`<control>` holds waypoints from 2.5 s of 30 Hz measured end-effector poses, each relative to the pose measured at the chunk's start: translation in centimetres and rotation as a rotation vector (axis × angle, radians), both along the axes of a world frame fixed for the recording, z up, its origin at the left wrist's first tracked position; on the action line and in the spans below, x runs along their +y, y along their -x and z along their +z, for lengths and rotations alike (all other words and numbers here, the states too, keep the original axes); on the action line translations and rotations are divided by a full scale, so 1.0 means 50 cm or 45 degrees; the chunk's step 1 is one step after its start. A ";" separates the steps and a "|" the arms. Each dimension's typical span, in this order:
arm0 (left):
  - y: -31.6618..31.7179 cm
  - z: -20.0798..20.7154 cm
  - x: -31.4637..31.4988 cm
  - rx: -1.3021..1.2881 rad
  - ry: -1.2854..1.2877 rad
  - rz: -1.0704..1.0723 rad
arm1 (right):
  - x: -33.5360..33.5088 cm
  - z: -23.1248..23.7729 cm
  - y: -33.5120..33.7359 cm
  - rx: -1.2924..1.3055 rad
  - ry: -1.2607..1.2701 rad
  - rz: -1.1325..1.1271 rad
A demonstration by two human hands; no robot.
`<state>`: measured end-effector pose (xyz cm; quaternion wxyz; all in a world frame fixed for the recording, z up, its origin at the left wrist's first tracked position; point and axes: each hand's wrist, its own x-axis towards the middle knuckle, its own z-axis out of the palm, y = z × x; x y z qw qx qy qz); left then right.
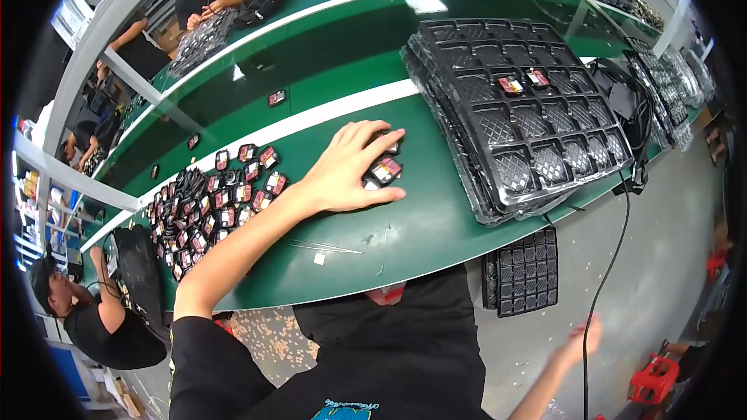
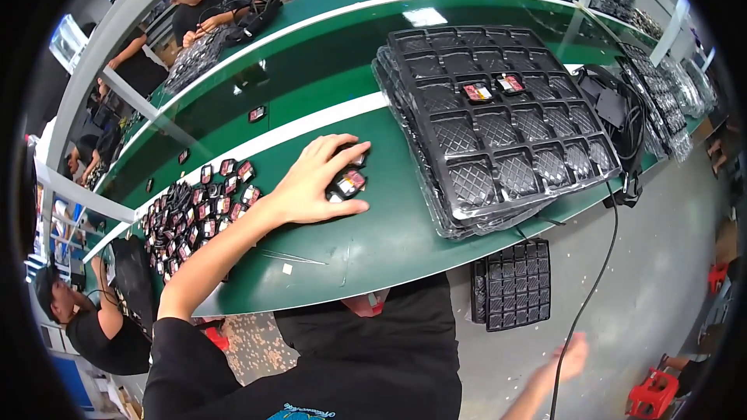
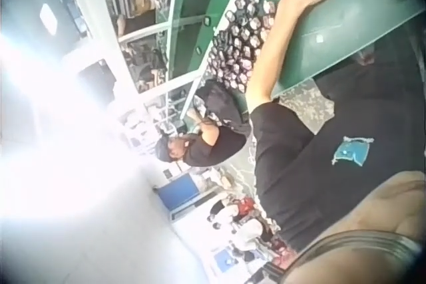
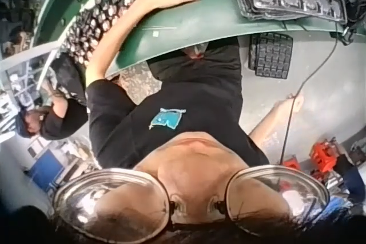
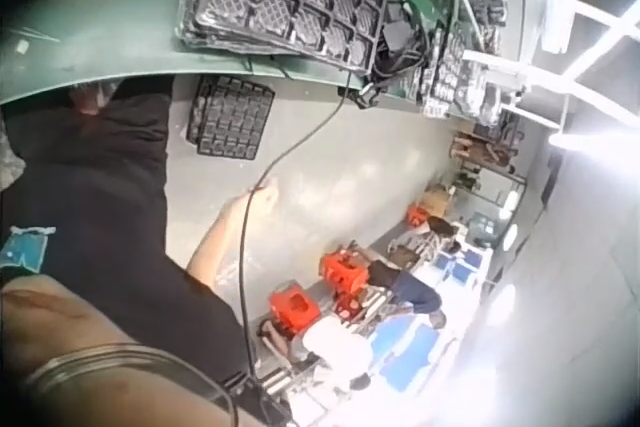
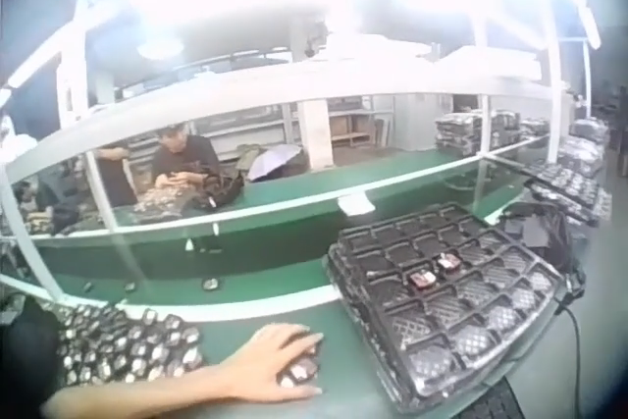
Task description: Assembling small electronic device components, specifically smartwatches, using tweezers and hands on an assembly line.
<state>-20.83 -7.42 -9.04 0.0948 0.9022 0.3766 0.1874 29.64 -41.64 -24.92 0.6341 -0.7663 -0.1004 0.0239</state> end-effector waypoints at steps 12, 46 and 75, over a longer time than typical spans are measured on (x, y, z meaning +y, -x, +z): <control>-0.053 -0.010 0.029 -0.095 -0.233 0.069 | 0.219 0.186 0.486 -0.310 -0.179 1.495; -0.366 0.239 0.298 0.235 0.032 0.251 | 0.510 0.233 0.599 -1.227 -0.270 1.816; -0.464 0.193 0.558 -0.359 0.281 0.255 | 0.577 0.555 0.264 -0.886 -0.364 1.177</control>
